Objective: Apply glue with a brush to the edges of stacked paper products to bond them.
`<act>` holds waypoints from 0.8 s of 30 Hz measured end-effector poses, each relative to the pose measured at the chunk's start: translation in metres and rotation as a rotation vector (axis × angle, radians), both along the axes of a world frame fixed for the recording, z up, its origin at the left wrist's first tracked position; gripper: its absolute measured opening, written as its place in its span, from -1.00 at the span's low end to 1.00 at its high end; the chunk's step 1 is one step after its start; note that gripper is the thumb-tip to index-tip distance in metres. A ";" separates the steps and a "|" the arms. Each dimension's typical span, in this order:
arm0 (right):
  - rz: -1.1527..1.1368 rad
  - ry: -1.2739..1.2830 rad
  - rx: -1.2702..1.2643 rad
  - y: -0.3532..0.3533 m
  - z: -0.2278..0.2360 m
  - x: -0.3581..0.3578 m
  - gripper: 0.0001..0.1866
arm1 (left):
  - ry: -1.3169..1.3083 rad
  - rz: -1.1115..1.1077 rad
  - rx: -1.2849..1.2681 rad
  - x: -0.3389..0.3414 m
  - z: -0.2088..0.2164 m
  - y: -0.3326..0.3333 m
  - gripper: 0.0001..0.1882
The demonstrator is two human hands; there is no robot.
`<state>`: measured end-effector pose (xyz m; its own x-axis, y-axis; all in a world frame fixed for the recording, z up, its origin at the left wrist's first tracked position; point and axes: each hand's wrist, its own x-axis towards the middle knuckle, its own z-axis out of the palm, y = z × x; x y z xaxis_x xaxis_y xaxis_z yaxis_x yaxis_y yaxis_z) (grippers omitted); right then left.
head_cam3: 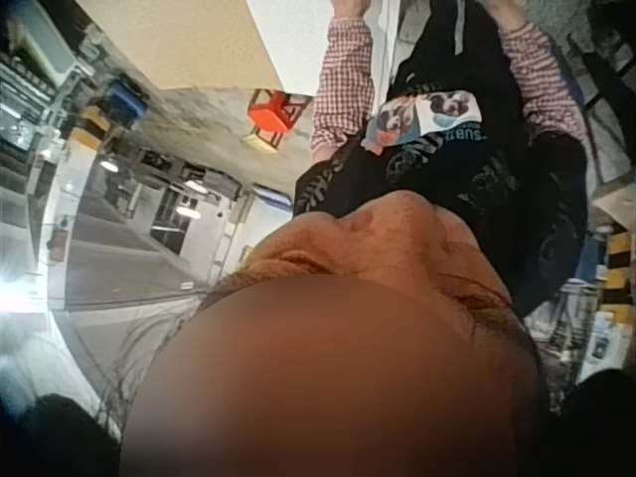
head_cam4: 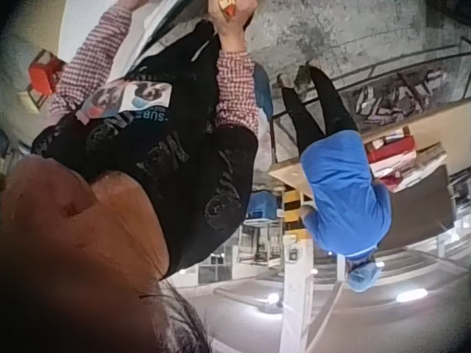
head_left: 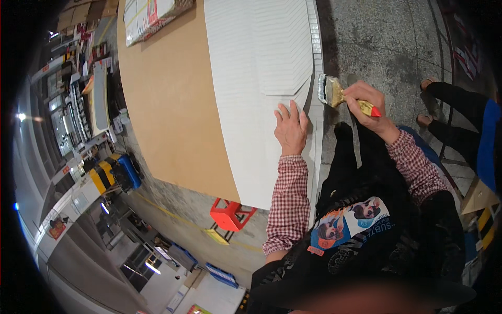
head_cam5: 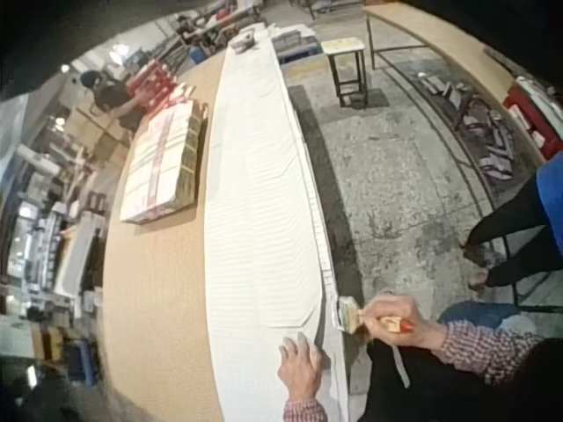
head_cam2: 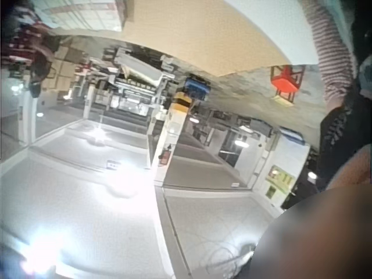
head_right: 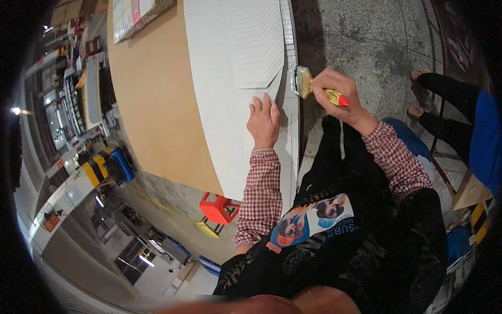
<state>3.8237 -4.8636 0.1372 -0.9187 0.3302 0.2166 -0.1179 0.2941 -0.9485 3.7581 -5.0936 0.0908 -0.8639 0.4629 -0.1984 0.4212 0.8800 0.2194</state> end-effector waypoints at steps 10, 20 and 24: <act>-0.056 0.031 -0.055 0.021 0.026 0.013 -0.94 | 0.009 -0.007 -0.025 0.006 0.002 0.002 -0.30; -0.398 0.044 -0.743 0.146 0.054 -0.023 -0.90 | 0.015 0.154 0.119 0.012 -0.012 -0.023 -0.39; -0.427 -0.051 -0.843 0.203 0.048 -0.035 -0.86 | -0.253 0.514 0.527 -0.013 -0.028 -0.038 -0.56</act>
